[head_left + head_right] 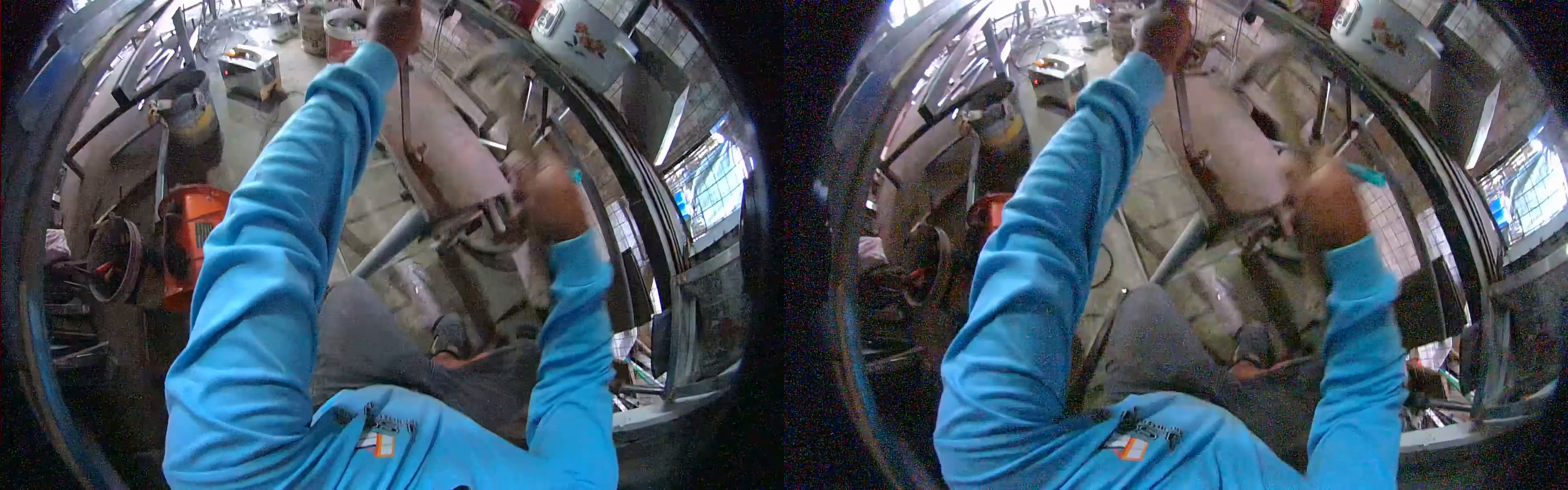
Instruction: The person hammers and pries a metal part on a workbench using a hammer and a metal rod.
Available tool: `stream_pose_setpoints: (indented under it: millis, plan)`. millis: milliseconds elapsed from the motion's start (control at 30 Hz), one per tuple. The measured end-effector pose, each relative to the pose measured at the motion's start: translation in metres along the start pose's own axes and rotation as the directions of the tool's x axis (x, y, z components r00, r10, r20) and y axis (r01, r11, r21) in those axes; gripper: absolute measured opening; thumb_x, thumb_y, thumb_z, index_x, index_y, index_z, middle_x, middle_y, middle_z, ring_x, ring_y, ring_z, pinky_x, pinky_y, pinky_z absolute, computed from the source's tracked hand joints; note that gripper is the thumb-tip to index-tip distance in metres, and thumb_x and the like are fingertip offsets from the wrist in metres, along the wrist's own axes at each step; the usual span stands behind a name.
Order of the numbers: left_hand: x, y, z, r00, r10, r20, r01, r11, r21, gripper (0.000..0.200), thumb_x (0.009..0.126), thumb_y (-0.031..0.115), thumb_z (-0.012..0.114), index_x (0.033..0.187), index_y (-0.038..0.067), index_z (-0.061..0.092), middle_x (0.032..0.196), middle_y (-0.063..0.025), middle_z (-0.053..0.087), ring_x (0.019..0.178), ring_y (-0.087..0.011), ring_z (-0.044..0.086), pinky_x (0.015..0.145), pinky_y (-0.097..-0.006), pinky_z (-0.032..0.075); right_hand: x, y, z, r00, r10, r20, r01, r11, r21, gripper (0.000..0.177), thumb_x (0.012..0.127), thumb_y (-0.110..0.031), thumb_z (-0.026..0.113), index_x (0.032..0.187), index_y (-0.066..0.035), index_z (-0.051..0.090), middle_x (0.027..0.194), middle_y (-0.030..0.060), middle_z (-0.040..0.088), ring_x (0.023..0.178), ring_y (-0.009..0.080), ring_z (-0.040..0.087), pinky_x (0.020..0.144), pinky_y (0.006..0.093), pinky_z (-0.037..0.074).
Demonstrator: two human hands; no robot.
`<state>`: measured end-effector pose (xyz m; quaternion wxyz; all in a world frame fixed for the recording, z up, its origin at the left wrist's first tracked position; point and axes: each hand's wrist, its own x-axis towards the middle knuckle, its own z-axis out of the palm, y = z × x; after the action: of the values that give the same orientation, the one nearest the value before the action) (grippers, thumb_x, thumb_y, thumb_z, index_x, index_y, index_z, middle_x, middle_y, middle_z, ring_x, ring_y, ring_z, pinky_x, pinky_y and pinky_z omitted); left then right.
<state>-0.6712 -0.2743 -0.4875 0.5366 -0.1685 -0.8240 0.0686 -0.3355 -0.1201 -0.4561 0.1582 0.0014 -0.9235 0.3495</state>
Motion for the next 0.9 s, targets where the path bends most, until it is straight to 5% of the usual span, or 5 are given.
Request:
stream_pose_setpoints:
  millis: [300,433,567,667,900]
  plan:
    - [0.004,0.015,-0.051,0.986,-0.121,-0.115,0.08,0.948,-0.309,0.037,0.08,0.013,0.048,0.111,-0.009,0.047,0.1,-0.0197,0.056,0.079,-0.0333,0.057,0.065,-0.0417,0.046,-0.017,0.091,0.04,0.853,-0.51,-0.105,0.388,0.756,-0.527,0.034,0.087,-0.03,0.057,0.106,-0.002,0.053,0.084,0.015,0.059,0.077,0.0297,0.059,0.067,0.0409,0.048]
    - [0.003,0.016,-0.075,0.933,-0.166,-0.318,0.012,0.9,-0.436,0.027,0.08,0.013,0.05,0.098,-0.007,0.052,0.09,-0.0218,0.057,0.075,-0.0366,0.056,0.064,-0.0429,0.045,-0.018,-0.019,-0.031,0.936,0.29,0.201,-0.251,0.947,-0.201,0.043,0.088,-0.045,0.051,0.095,-0.003,0.057,0.069,0.0108,0.059,0.058,0.0231,0.059,0.054,0.0367,0.048]
    - [0.004,0.004,-0.126,0.919,-0.29,0.267,0.304,0.09,-0.948,0.021,0.079,0.013,0.049,0.087,-0.004,0.057,0.088,-0.024,0.056,0.072,-0.0355,0.054,0.061,-0.0438,0.043,-0.015,-0.051,-0.061,0.911,-0.118,-0.396,0.128,0.992,0.001,0.03,0.093,-0.032,0.046,0.092,-0.005,0.056,0.062,0.0058,0.054,0.047,0.0168,0.05,0.042,0.0311,0.041]
    - [0.004,0.013,-0.095,0.984,0.065,-0.165,-0.084,0.99,-0.111,0.024,0.077,0.014,0.05,0.09,-0.004,0.057,0.088,-0.0212,0.057,0.072,-0.0329,0.054,0.062,-0.0418,0.043,-0.001,-0.008,-0.012,0.715,-0.537,-0.447,0.28,0.806,-0.521,0.029,0.09,-0.032,0.051,0.094,-0.003,0.055,0.062,0.0078,0.053,0.047,0.0182,0.05,0.042,0.0331,0.042]
    - [0.001,0.022,-0.059,0.972,-0.117,-0.203,0.039,0.935,-0.353,0.038,0.079,0.013,0.048,0.11,-0.009,0.049,0.085,-0.0174,0.057,0.072,-0.0302,0.054,0.062,-0.0422,0.042,-0.03,-0.025,-0.02,0.972,0.235,-0.029,-0.231,0.967,0.106,0.039,0.088,-0.04,0.052,0.083,-0.002,0.05,0.057,0.0049,0.049,0.045,0.0121,0.052,0.042,0.0303,0.044]
